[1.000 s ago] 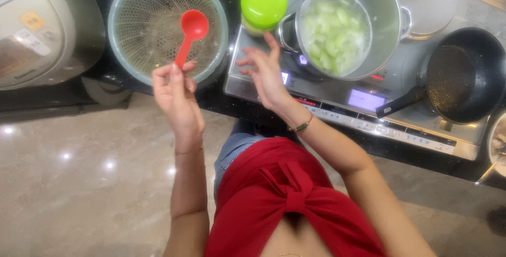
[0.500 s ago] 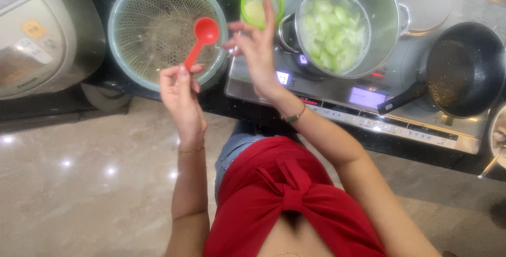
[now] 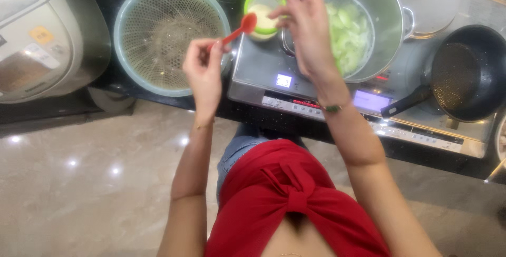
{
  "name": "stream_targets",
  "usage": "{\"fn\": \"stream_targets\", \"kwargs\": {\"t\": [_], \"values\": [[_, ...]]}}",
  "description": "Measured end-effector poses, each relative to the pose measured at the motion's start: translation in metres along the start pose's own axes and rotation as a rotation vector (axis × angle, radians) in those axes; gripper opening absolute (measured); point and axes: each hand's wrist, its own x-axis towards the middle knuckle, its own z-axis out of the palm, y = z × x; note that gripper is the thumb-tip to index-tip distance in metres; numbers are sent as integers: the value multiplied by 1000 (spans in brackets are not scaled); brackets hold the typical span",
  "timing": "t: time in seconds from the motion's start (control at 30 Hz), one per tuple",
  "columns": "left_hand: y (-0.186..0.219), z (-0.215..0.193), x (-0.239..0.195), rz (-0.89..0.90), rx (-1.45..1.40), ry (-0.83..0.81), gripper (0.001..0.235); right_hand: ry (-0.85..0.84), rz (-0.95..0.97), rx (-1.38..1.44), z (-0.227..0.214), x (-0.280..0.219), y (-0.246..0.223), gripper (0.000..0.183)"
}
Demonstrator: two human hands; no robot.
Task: The person stirs a pot of boiling liquid on an induction cooktop, adds a spoonful of white powder, and then adds chopped green vegetables from a colander. The person continues to stir the mixture.
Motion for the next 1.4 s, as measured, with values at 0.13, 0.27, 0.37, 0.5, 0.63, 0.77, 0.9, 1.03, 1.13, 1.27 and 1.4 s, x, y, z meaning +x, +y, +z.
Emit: {"fn": "stream_targets", "kwargs": {"t": [0.13, 0.27, 0.37, 0.5, 0.63, 0.77, 0.9, 1.03, 1.13, 1.27, 1.4], "values": [[3, 27, 30, 196, 375, -1, 8, 16, -9, -91, -23, -60, -35, 37], [-1, 46, 46, 272, 514, -33, 8, 19, 79, -200, -42, -117, -44, 31], [-4, 51, 48, 238, 477, -48, 9, 66, 170, -298, -63, -155, -43, 25], [-5, 57, 48, 196, 452, -60, 8, 228, 187, -348, -101, -204, -46, 23], [-1, 60, 47, 169, 463, -61, 8, 395, 175, -328, -133, -234, -52, 23], [-3, 62, 52, 296, 621, -97, 10, 442, 179, -379, -142, -244, -50, 23], [-11, 67, 57, 372, 712, -107, 11, 415, 198, -409, -137, -245, -46, 23], [-19, 72, 58, 331, 728, -105, 12, 394, 222, -404, -137, -240, -45, 24], [-23, 71, 56, 193, 616, -126, 15, 364, 179, -402, -139, -238, -44, 23], [-28, 70, 58, 178, 557, -112, 18, 360, 194, -414, -142, -236, -43, 24], [-36, 67, 62, 13, 472, -86, 20, 373, 192, -398, -143, -237, -41, 24]]}}
